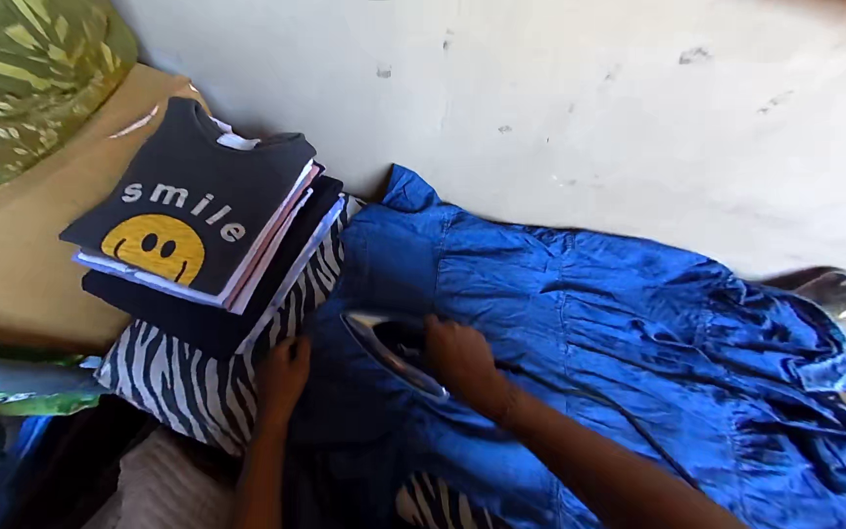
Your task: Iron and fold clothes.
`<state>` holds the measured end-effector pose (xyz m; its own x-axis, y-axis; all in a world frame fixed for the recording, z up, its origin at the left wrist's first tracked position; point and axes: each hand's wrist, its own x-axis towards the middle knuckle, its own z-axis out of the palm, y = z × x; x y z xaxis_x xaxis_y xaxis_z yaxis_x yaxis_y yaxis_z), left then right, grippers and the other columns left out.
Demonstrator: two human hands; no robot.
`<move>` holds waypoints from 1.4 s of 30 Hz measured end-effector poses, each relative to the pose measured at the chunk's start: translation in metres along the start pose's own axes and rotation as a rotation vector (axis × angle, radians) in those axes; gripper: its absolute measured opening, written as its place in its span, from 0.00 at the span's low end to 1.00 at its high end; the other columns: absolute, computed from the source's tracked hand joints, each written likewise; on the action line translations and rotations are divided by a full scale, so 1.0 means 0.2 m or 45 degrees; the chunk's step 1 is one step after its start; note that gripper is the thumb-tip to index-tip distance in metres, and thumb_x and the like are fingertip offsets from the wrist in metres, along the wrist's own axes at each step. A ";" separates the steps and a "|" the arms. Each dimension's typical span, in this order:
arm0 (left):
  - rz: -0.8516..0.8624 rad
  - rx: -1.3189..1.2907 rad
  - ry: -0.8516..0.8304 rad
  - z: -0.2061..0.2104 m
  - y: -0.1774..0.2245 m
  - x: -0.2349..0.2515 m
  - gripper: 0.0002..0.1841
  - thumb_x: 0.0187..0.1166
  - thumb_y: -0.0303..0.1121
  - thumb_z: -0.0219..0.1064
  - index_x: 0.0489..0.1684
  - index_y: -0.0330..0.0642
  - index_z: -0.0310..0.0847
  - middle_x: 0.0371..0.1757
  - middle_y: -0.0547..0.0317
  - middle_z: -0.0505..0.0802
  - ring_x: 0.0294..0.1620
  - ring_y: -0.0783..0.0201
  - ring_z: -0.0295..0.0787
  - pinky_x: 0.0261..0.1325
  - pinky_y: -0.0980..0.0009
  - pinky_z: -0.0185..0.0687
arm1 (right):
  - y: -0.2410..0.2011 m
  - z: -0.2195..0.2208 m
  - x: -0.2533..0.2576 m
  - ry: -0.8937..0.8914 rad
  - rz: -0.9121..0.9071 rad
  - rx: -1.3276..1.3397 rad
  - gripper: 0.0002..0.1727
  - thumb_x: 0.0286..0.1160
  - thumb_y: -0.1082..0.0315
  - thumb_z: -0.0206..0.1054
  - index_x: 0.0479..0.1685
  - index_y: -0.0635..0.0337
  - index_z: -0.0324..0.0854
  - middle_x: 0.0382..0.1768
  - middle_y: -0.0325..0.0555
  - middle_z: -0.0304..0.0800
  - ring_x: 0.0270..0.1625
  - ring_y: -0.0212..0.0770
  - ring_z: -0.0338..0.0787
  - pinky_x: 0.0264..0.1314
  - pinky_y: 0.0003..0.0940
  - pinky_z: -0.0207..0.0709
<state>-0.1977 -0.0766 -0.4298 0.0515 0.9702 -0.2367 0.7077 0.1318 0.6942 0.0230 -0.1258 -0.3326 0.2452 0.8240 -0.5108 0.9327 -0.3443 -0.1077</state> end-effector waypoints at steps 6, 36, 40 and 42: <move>0.099 0.293 -0.004 0.05 0.04 0.15 0.24 0.94 0.39 0.48 0.61 0.23 0.82 0.54 0.24 0.90 0.62 0.30 0.86 0.68 0.36 0.74 | 0.02 0.15 -0.13 -0.017 -0.032 0.017 0.22 0.84 0.63 0.62 0.71 0.68 0.75 0.55 0.69 0.89 0.59 0.70 0.90 0.56 0.66 0.81; -0.724 -1.001 -0.103 0.09 -0.40 -1.11 0.15 0.81 0.29 0.67 0.61 0.30 0.77 0.43 0.54 0.93 0.43 0.69 0.92 0.51 0.68 0.89 | -0.28 0.17 -0.04 0.088 -0.383 0.051 0.13 0.77 0.66 0.68 0.52 0.68 0.83 0.47 0.66 0.90 0.52 0.67 0.91 0.47 0.65 0.82; -0.636 -0.559 -0.031 0.08 -0.43 -1.12 0.15 0.86 0.36 0.64 0.49 0.27 0.86 0.40 0.46 0.93 0.43 0.61 0.89 0.56 0.57 0.82 | -0.01 0.38 -0.44 -0.046 -0.556 -0.229 0.17 0.76 0.66 0.68 0.58 0.67 0.82 0.40 0.67 0.91 0.45 0.71 0.92 0.42 0.66 0.82; -0.575 -0.389 -0.031 0.09 -0.46 -1.13 0.19 0.90 0.37 0.59 0.38 0.27 0.86 0.31 0.48 0.88 0.35 0.61 0.84 0.47 0.57 0.79 | 0.05 0.53 -0.53 0.275 -0.736 -0.302 0.09 0.67 0.74 0.72 0.45 0.65 0.86 0.25 0.60 0.88 0.28 0.64 0.92 0.23 0.57 0.82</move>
<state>-0.2628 -0.3125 -0.4523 -0.1909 0.7990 -0.5702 0.4262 0.5907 0.6851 -0.0211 -0.2641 -0.3705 -0.2882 0.9266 -0.2417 0.9569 0.2690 -0.1099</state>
